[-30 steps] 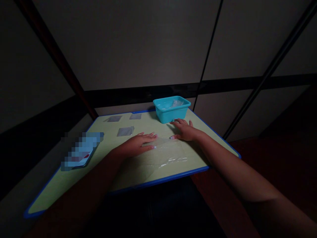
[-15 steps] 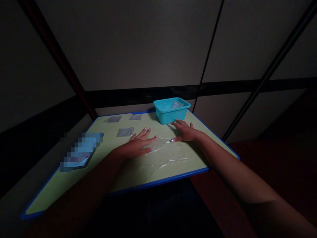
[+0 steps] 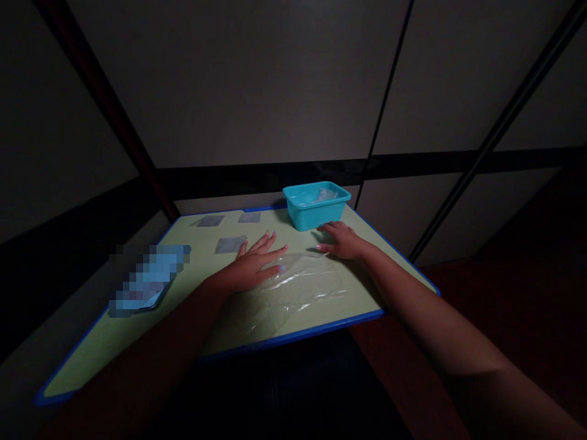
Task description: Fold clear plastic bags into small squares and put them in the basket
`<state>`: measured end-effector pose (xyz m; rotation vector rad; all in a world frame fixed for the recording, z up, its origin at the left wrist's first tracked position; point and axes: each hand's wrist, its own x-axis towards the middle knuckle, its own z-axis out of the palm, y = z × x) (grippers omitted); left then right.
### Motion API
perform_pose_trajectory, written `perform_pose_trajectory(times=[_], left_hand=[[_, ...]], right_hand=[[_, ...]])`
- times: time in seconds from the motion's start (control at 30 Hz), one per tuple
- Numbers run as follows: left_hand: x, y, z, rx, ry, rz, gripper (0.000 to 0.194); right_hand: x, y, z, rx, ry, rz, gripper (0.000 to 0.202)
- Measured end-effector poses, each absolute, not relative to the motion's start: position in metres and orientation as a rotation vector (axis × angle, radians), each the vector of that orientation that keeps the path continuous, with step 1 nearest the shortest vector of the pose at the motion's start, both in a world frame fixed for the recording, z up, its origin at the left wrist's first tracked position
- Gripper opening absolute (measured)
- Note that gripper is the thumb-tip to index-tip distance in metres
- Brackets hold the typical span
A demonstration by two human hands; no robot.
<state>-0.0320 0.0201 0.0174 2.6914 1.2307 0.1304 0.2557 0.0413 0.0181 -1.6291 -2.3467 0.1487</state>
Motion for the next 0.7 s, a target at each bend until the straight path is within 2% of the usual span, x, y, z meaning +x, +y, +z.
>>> perform_pose_trajectory(times=[0.1, 0.23, 0.5, 0.7], left_hand=[[-0.033, 0.020, 0.018, 2.688, 1.196, 0.066, 0.048], [-0.033, 0.020, 0.018, 2.662, 1.192, -0.028, 0.048], [-0.031, 0.021, 0.014, 2.656, 1.242, 0.013, 0.058], [-0.031, 0.021, 0.014, 2.650, 1.248, -0.021, 0.061]], right_hand=[[0.253, 0.039, 0.020, -1.383, -2.364, 0.185, 0.048], [0.251, 0.036, 0.026, -1.058, -2.319, 0.273, 0.038], [0.248, 0.037, 0.027, -1.094, -2.365, 0.367, 0.010], [0.243, 0.038, 0.023, -1.141, -2.366, 0.327, 0.003]])
